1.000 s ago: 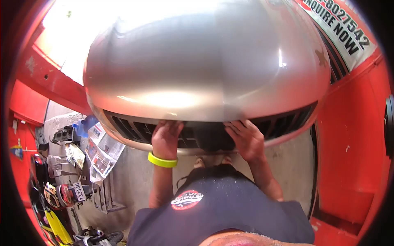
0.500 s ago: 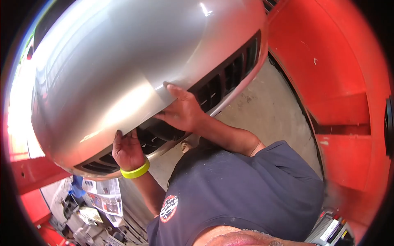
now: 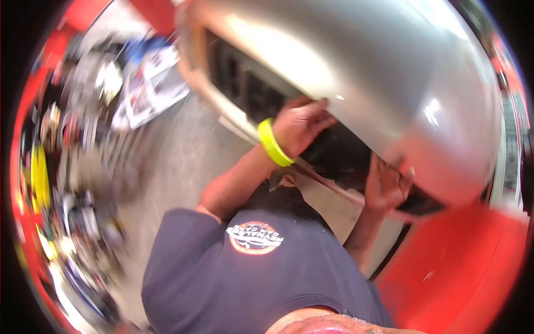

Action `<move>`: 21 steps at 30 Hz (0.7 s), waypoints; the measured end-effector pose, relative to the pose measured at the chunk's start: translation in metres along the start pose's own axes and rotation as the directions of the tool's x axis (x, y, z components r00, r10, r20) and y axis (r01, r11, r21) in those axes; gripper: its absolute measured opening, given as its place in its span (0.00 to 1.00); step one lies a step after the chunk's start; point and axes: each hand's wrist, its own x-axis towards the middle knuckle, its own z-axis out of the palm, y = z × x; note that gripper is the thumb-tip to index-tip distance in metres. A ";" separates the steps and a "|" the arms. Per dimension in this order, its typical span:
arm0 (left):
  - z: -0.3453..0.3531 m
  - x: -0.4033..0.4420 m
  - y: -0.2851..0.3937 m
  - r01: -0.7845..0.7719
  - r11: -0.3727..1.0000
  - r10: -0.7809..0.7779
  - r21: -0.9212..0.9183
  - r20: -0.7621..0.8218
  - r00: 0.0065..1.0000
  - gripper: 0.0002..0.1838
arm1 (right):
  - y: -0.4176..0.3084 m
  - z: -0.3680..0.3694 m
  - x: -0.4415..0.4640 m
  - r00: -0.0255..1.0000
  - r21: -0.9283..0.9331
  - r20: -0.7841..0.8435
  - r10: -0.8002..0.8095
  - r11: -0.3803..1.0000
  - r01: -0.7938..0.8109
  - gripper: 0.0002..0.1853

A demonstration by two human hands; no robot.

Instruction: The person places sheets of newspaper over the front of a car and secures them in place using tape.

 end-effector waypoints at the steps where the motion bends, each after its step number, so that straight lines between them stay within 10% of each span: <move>1: -0.012 0.001 0.000 0.009 1.000 -0.008 -0.024 0.026 1.000 0.17 | 0.001 -0.001 0.003 0.999 -0.048 0.034 0.007 0.999 -0.005 0.39; 7: -0.102 -0.102 0.039 0.037 0.941 0.048 0.337 -0.240 0.969 0.23 | 0.009 -0.034 -0.024 0.833 -0.155 0.199 0.517 0.856 -0.494 0.37; 9: -0.162 -0.140 0.034 0.224 0.163 0.436 0.961 -0.274 0.857 0.23 | 0.034 -0.029 -0.031 0.720 -0.305 0.204 0.663 0.742 -0.597 0.33; 11: -0.233 -0.185 0.022 0.458 -0.494 0.534 0.739 -0.158 0.831 0.22 | 0.068 -0.024 -0.033 0.665 -0.539 0.133 0.735 0.617 -0.574 0.28; 16: -0.337 -0.281 0.009 0.668 -0.032 0.509 0.744 -0.563 0.651 0.19 | 0.177 0.009 -0.041 0.619 -0.856 -0.116 0.776 0.237 -0.458 0.20; 21: -0.408 -0.340 0.058 0.723 -0.028 0.527 0.690 -0.605 0.597 0.20 | 0.327 -0.070 -0.047 0.562 -0.983 -0.183 0.806 -0.151 -0.103 0.18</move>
